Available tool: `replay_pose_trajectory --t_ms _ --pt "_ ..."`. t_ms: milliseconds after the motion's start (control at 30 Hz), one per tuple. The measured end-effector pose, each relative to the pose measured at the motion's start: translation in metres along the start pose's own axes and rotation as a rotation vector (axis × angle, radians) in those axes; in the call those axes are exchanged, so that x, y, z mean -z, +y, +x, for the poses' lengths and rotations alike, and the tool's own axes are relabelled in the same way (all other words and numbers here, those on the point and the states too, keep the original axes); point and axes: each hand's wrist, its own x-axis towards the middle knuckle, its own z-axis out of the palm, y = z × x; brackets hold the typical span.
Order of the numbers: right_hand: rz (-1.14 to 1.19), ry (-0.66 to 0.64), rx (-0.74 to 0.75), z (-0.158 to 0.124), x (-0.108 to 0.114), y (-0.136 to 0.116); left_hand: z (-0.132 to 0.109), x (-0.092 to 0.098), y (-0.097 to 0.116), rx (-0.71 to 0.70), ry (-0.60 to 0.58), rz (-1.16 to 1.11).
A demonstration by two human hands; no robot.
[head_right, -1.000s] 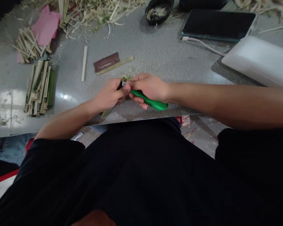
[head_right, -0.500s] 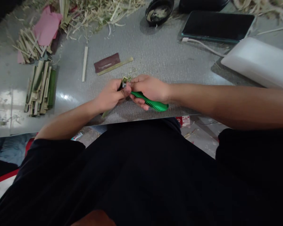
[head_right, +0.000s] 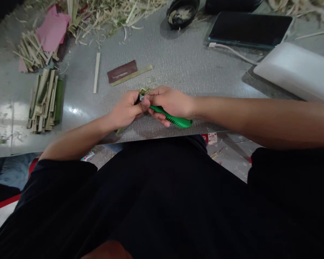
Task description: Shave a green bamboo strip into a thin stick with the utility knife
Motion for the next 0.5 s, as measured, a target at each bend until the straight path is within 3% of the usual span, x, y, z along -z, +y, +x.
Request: replay_pose_trajectory --t_ms 267,500 --pt "-0.009 0.144 0.081 0.0003 -0.0064 0.0036 0.0041 -0.0028 0.0022 -0.015 0.021 -0.045" --pt "-0.007 0.052 0.028 0.0011 -0.0027 0.0006 0.0021 -0.0019 0.0037 -0.001 0.011 -0.027"
